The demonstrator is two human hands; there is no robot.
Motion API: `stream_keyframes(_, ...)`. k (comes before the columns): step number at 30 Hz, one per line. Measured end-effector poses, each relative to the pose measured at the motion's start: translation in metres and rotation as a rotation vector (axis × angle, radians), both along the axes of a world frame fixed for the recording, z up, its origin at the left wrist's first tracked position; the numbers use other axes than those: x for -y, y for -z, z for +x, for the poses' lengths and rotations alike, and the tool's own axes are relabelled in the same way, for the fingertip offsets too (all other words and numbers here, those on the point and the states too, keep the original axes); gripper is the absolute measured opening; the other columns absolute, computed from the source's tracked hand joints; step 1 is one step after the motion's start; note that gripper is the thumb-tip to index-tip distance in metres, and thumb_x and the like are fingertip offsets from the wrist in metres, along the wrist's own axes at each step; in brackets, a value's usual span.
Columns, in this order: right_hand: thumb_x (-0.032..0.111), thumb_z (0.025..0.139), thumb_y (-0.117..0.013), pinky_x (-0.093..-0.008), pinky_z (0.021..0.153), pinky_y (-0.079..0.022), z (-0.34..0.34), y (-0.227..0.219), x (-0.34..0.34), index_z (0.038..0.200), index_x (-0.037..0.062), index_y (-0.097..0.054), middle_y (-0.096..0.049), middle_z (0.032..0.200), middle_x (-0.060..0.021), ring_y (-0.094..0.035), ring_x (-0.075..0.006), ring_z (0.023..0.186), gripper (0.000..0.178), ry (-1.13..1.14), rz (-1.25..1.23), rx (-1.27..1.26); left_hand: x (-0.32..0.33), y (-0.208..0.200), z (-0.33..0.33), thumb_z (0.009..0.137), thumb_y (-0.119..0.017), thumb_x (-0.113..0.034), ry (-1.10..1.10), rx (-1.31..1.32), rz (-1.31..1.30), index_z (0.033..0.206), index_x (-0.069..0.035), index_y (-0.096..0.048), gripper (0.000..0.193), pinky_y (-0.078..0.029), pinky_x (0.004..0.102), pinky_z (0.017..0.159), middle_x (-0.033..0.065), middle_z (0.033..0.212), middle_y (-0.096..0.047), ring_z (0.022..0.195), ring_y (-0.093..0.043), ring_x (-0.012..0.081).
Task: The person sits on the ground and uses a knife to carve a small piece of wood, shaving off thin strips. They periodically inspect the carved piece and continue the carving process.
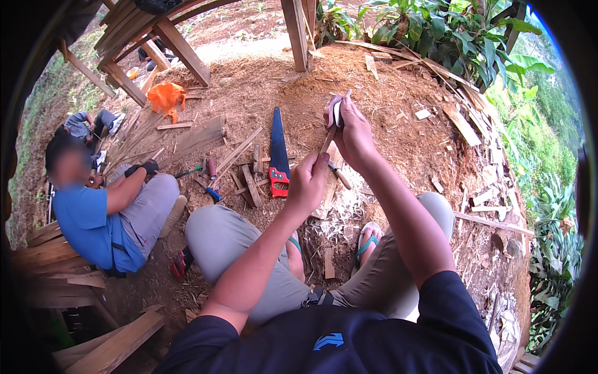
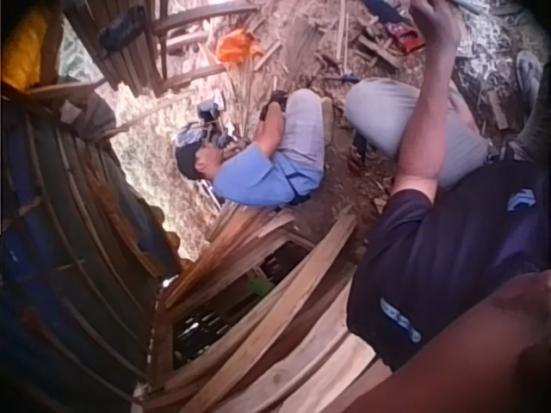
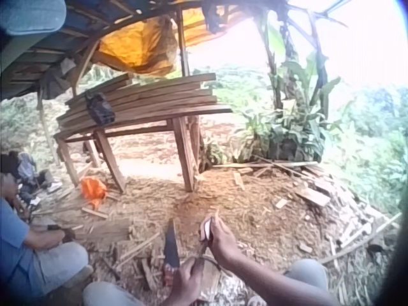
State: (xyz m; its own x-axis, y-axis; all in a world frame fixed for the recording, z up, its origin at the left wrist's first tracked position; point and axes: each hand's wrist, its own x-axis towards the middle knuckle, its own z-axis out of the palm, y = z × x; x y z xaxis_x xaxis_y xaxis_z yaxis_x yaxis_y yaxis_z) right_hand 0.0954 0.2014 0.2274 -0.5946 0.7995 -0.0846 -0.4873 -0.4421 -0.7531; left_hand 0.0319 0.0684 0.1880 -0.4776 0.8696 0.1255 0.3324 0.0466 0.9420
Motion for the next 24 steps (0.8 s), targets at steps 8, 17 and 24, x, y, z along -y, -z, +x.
stream_keyframes(8, 0.035, 0.106, -0.029, -0.0259, 0.068, -0.043, -0.013, 0.012, 0.028, 0.098, 0.0060, -0.055, -0.056, 0.077, -0.0026, -0.053, -0.0111, 0.071, 0.040, -0.049, 0.326, 0.130, -0.001, -0.001, -0.003, 0.102, -0.044, -0.024, -0.095, -0.056, 0.024, 0.086, 0.000, -0.050, 0.029, -0.033, 0.0308, 0.054, 0.0028, 0.063, -0.042, 0.058, -0.039, 0.0091)
stream_keyframes(17, 0.032, 0.106, -0.029, -0.0304, 0.079, -0.051, -0.019, 0.019, 0.037, 0.098, 0.0019, -0.053, -0.061, 0.082, -0.0091, -0.064, -0.0201, 0.079, 0.039, -0.097, 0.202, 0.071, -0.006, 0.005, -0.004, 0.104, -0.039, -0.027, -0.025, 0.342, 0.069, 0.087, -0.007, -0.055, 0.031, -0.024, 0.0217, 0.044, -0.0072, 0.061, -0.040, 0.049, -0.033, 0.0014)
stream_keyframes(24, 0.033, 0.106, -0.022, -0.0347, 0.085, -0.046, -0.027, 0.002, 0.000, 0.091, 0.0035, -0.053, -0.062, 0.073, -0.0078, -0.060, -0.0192, 0.076, 0.046, 0.100, 0.210, 0.288, -0.009, -0.011, 0.004, 0.104, -0.038, -0.034, 0.089, 0.701, -0.002, 0.079, -0.012, -0.047, 0.034, -0.021, 0.0241, 0.037, -0.0070, 0.055, -0.035, 0.040, -0.028, 0.0039)
